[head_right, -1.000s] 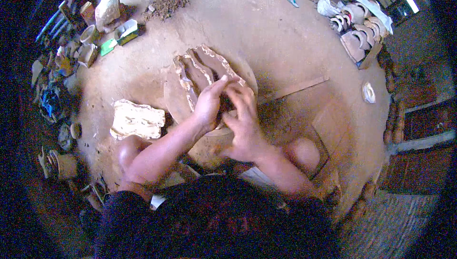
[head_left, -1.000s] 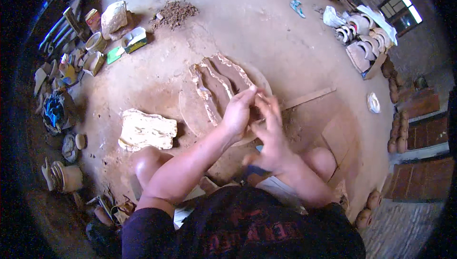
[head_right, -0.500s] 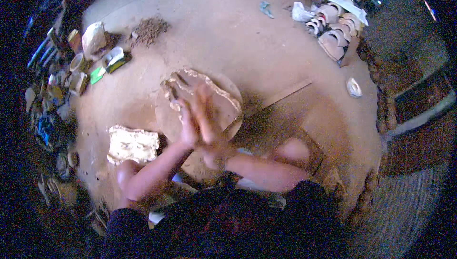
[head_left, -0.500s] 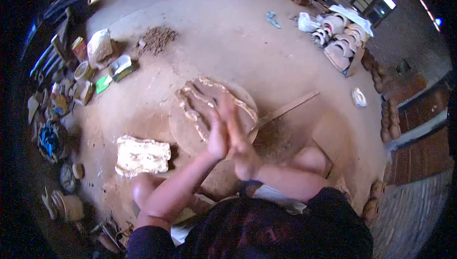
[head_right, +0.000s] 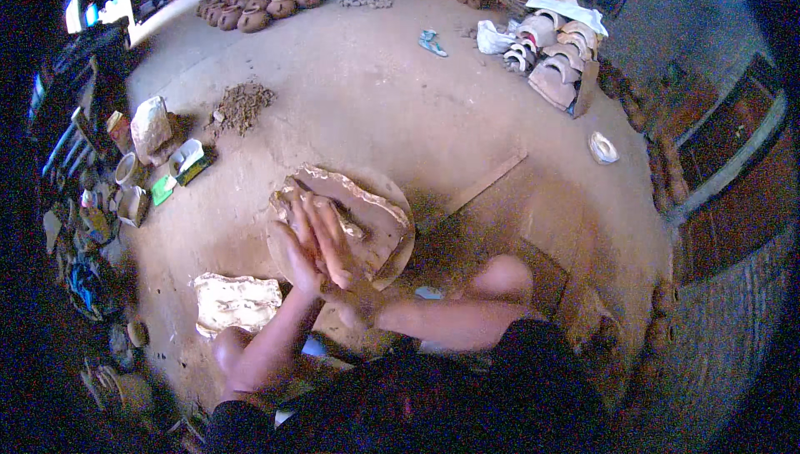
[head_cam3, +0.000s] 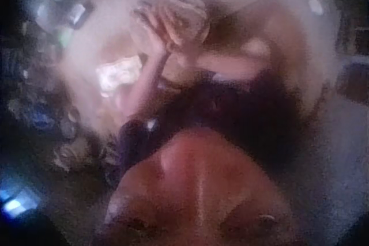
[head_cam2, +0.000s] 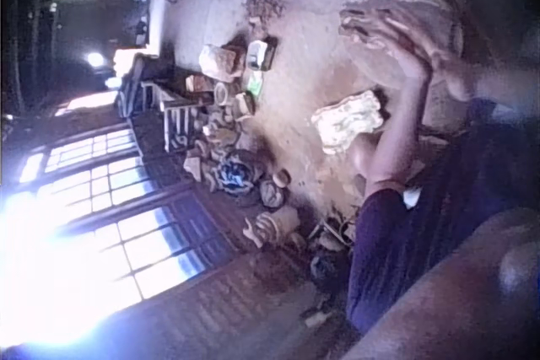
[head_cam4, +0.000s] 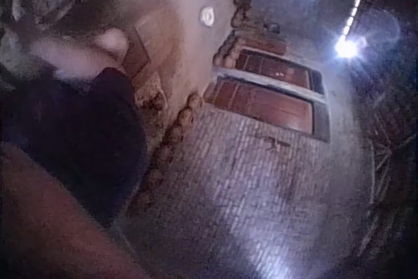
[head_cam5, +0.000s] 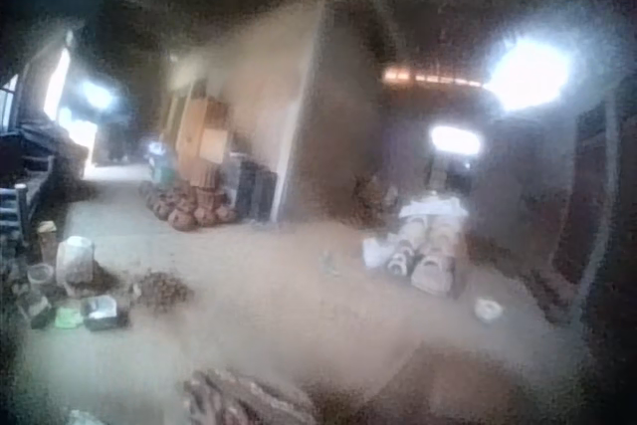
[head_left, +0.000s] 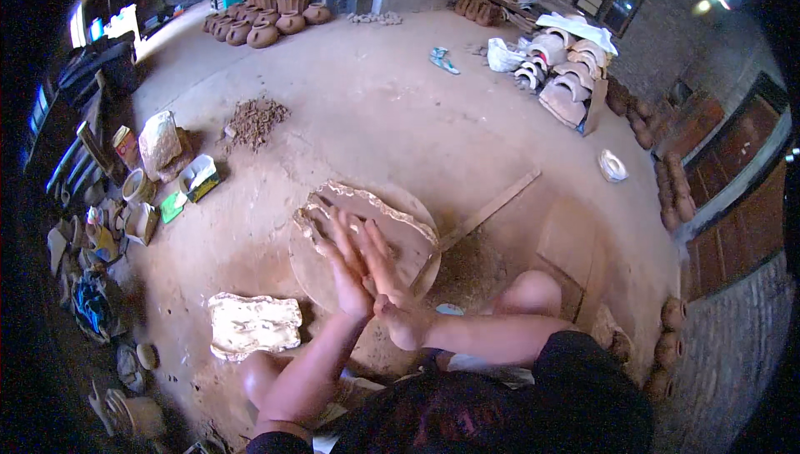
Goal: The person shapes clay inside a mold by pressing and smoothing it by hand, rolling and adding extra clay, and refining the surface using a scraper tool.
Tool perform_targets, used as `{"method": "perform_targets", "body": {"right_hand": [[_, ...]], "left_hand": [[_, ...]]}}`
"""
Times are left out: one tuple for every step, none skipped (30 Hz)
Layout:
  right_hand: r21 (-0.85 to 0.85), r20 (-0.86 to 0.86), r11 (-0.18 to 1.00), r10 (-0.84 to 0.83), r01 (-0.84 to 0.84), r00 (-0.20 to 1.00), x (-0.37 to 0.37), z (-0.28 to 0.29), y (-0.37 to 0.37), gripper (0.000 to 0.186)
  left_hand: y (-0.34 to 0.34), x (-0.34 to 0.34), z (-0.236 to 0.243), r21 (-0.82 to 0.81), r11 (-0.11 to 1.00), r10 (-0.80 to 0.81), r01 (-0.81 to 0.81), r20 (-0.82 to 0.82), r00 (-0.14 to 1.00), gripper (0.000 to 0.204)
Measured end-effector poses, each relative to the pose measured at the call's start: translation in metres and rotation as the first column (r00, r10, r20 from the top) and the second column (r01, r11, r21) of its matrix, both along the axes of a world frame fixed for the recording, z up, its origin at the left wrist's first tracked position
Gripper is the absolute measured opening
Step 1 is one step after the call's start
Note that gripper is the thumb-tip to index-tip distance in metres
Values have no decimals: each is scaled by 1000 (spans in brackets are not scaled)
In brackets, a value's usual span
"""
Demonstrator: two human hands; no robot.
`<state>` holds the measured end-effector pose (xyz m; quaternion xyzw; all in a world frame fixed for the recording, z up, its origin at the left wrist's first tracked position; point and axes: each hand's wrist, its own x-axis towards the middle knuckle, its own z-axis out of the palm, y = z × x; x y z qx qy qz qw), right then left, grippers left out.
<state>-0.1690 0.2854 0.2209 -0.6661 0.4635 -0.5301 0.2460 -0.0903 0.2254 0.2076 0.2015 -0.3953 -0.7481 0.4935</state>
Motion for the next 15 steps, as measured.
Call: {"method": "perform_targets", "body": {"right_hand": [[-15, -3, 1000, -1, 1, 1000, 1, -2, -3, 90], [110, 189, 992, -76, 56, 979, -3, 5, -12, 96], [178, 273, 982, -111, 63, 956, -8, 9, -19, 99], [249, 364, 966, -163, 72, 917, -11, 10, -21, 101], [309, 454, 948, -215, 74, 865, -14, 13, -26, 103], [155, 264, 987, -88, 48, 961, 7, 12, -9, 96], [5, 46, 1000, 16, -16, 999, 21, 11, -2, 88], [-1, 8, 999, 40, -40, 999, 21, 10, -4, 90], [16, 19, 999, 46, -46, 999, 10, -5, -20, 90], [146, 159, 984, -130, 107, 979, -15, -24, -43, 95], [228, 219, 962, -203, 152, 954, -15, -29, -46, 98], [306, 284, 933, -278, 188, 918, -9, -24, -50, 100], [214, 228, 970, -163, 114, 960, 0, -19, -37, 96], [123, 184, 992, -38, 15, 982, 17, -4, -24, 92], [57, 112, 997, 48, -55, 993, 21, -3, -10, 88]], "left_hand": [[5, -3, 0, -2, 1000, -4, 4, -4, 1000, 108], [16, -3, 1, -128, 992, -12, 11, -6, 1000, 103], [24, -5, 3, -255, 967, -20, 16, -15, 1000, 98], [29, -6, 5, -200, 980, -25, 20, -25, 999, 100], [20, -5, 4, -211, 977, -23, 17, -25, 999, 100], [5, 6, -6, -97, 995, 1, -1, 1, 1000, 103], [-9, 14, -16, 19, 999, 25, -26, 30, 999, 106], [-14, 13, -25, 69, 995, 79, -76, -47, 996, 107], [-8, 12, -26, 85, 993, 86, -83, -35, 996, 107], [4, -1, -21, 26, 999, 48, -47, -42, 998, 106], [14, -7, -17, -33, 999, 31, -32, -35, 999, 104], [15, -7, -16, -96, 995, 23, -25, -22, 1000, 102], [7, -4, -19, -82, 996, 29, -25, 52, 998, 102], [-6, 9, -17, 11, 996, 93, -93, 37, 995, 101], [-11, 10, -19, 128, 984, 127, -127, 5, 992, 99]]}}
